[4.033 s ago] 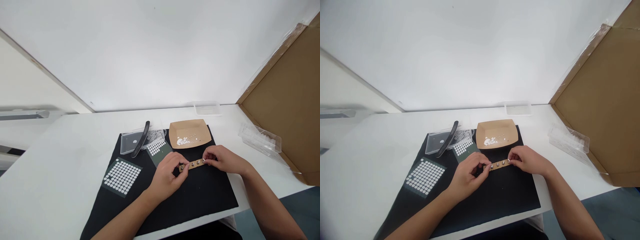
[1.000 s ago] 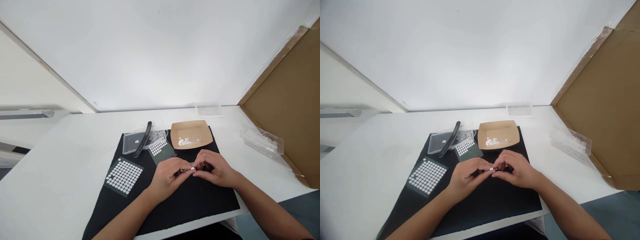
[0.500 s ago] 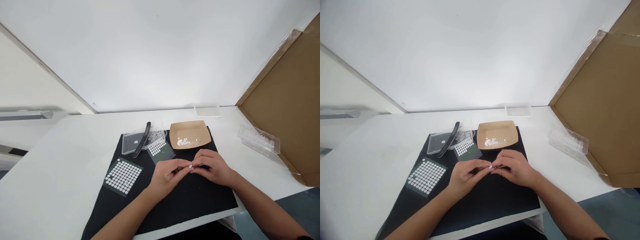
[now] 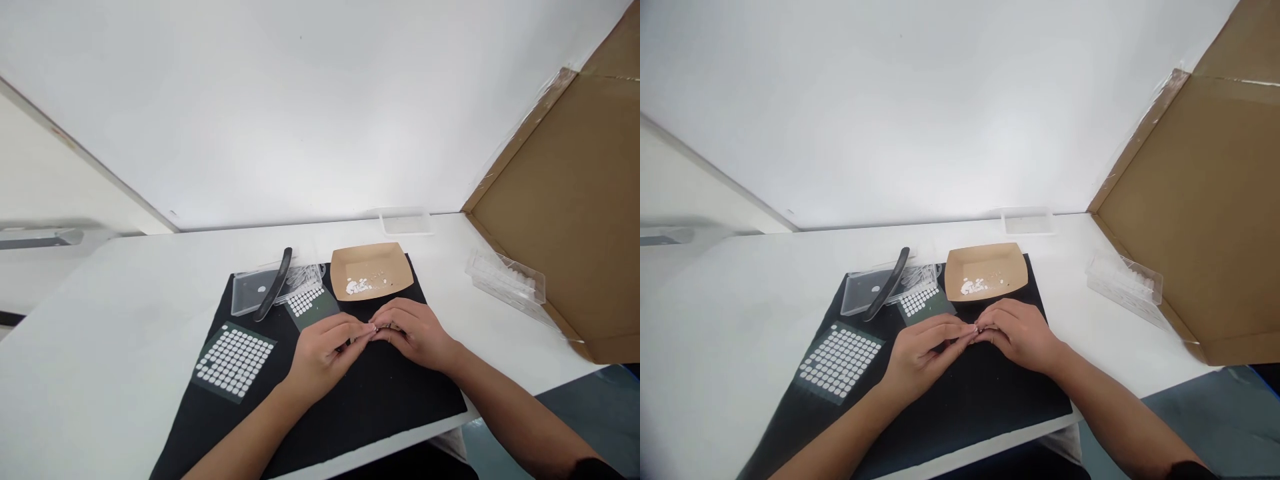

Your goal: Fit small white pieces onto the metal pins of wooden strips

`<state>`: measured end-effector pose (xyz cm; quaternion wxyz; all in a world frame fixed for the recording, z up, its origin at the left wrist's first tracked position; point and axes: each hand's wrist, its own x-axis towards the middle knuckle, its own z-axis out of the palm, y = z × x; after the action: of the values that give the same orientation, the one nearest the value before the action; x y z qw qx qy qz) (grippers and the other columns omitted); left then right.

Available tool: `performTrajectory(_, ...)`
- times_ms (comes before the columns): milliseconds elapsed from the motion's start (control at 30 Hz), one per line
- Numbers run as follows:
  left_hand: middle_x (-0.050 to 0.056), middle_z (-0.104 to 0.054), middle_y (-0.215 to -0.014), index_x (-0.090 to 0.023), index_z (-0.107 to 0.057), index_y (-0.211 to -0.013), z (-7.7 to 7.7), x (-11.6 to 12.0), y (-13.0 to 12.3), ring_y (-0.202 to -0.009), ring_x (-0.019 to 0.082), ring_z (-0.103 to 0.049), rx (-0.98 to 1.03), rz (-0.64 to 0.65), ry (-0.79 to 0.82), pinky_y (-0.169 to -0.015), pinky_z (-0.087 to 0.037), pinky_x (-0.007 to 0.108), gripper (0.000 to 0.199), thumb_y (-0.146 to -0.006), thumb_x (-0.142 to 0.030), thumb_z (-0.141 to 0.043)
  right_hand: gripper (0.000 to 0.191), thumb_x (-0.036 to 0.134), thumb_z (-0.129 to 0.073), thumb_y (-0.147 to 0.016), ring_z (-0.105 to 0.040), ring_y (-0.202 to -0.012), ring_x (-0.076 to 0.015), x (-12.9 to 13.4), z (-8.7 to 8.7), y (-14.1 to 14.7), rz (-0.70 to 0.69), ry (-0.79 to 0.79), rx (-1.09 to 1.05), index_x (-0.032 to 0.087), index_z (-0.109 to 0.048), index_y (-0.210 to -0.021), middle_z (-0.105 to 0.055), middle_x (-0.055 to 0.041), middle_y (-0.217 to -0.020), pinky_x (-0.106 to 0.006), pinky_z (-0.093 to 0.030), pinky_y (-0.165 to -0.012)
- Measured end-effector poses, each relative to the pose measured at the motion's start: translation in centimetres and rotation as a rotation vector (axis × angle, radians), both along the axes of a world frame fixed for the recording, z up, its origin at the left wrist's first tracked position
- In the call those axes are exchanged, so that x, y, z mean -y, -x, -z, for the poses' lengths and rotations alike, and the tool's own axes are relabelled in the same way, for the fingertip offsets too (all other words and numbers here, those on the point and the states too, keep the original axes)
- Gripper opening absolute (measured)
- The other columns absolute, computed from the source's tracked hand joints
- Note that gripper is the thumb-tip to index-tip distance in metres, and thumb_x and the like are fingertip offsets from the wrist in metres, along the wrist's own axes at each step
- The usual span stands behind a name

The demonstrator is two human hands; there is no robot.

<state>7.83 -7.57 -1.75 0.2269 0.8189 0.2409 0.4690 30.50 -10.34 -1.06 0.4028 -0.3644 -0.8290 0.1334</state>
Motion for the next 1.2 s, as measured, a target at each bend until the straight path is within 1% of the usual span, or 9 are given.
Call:
performTrajectory(67,0.004,-0.078,-0.090,-0.021,-0.080,-0.105,-0.2,0.0,0.0,-0.074,0.013,-0.074,0.013,-0.009,-0.013,-0.064,-0.062,0.020,0.013,-0.097,-0.012,-0.075,0.010,0.027,-0.072,-0.104,-0.077,-0.097,-0.0192,0.0,0.3,0.0,-0.006,0.001,-0.035,0.026,-0.070,-0.114,-0.081,-0.0040,-0.106,-0.034,-0.065,-0.087)
performTrajectory(233,0.004,-0.074,-0.090,-0.021,-0.079,-0.103,-0.4,0.0,-0.2,-0.075,0.013,-0.070,0.024,-0.015,-0.050,-0.060,-0.059,0.021,0.014,-0.095,-0.010,-0.075,0.007,0.026,-0.073,-0.102,-0.077,-0.088,-0.0181,0.1,0.6,0.2,-0.001,0.000,-0.088,0.026,-0.071,-0.108,-0.081,-0.0038,-0.097,-0.031,-0.065,-0.078)
performTrajectory(367,0.005,-0.075,-0.094,-0.022,-0.077,-0.105,-0.5,0.0,-0.2,-0.083,0.016,-0.070,0.030,0.003,-0.086,-0.067,-0.062,0.026,0.019,-0.093,-0.007,-0.075,0.004,0.025,-0.072,-0.102,-0.076,-0.086,-0.0186,0.3,0.4,0.3,0.006,-0.001,-0.097,0.025,-0.071,-0.106,-0.079,-0.0051,-0.095,-0.032,-0.065,-0.075)
performTrajectory(567,0.008,-0.076,-0.102,-0.022,-0.076,-0.107,-0.7,0.3,-0.1,-0.090,0.018,-0.073,0.030,0.043,-0.069,-0.076,-0.065,0.030,0.024,-0.090,-0.005,-0.077,0.004,0.022,-0.070,-0.102,-0.077,-0.087,-0.0196,0.3,0.7,0.3,0.029,-0.019,-0.100,0.025,-0.070,-0.105,-0.079,-0.0054,-0.095,-0.033,-0.065,-0.073)
performTrajectory(667,0.007,-0.076,-0.101,-0.022,-0.076,-0.108,-0.6,0.4,-0.2,-0.088,0.017,-0.073,0.031,0.034,-0.085,-0.073,-0.065,0.028,0.024,-0.091,-0.005,-0.077,0.005,0.021,-0.071,-0.102,-0.076,-0.086,-0.0190,0.3,0.7,0.3,0.024,-0.038,-0.088,0.025,-0.069,-0.105,-0.079,-0.0051,-0.095,-0.032,-0.064,-0.072)
performTrajectory(867,0.007,-0.075,-0.097,-0.020,-0.074,-0.109,-0.2,0.4,-0.1,-0.085,0.016,-0.071,0.029,0.015,-0.098,-0.058,-0.059,0.021,0.023,-0.093,-0.004,-0.074,0.008,0.021,-0.072,-0.102,-0.074,-0.085,-0.0193,0.2,0.9,0.3,0.009,-0.052,-0.067,0.024,-0.068,-0.107,-0.078,-0.0053,-0.095,-0.032,-0.062,-0.073)
performTrajectory(1000,0.008,-0.073,-0.096,-0.018,-0.075,-0.107,-0.1,0.4,0.0,-0.079,0.014,-0.068,0.015,-0.013,-0.019,-0.049,-0.054,0.016,0.016,-0.097,-0.007,-0.069,0.008,0.027,-0.072,-0.103,-0.071,-0.083,-0.0188,0.2,1.1,0.3,0.011,-0.021,-0.047,0.024,-0.068,-0.110,-0.076,-0.0044,-0.091,-0.031,-0.059,-0.072)
performTrajectory(1100,0.008,-0.071,-0.096,-0.018,-0.075,-0.103,0.0,0.4,0.0,-0.073,0.012,-0.067,0.015,-0.033,0.079,-0.047,-0.054,0.013,0.010,-0.099,-0.013,-0.067,0.010,0.031,-0.072,-0.104,-0.070,-0.082,-0.0177,0.2,1.4,0.3,0.005,0.020,-0.033,0.024,-0.068,-0.109,-0.075,-0.0029,-0.090,-0.031,-0.057,-0.074)
performTrajectory(1200,0.007,-0.070,-0.093,-0.018,-0.076,-0.097,-0.1,0.5,-0.1,-0.068,0.010,-0.067,-0.004,-0.045,0.204,-0.046,-0.053,0.012,0.009,-0.099,-0.018,-0.067,0.011,0.032,-0.071,-0.105,-0.068,-0.082,-0.0172,0.2,1.6,0.3,0.000,0.043,-0.008,0.023,-0.068,-0.109,-0.074,-0.0026,-0.091,-0.030,-0.055,-0.073)
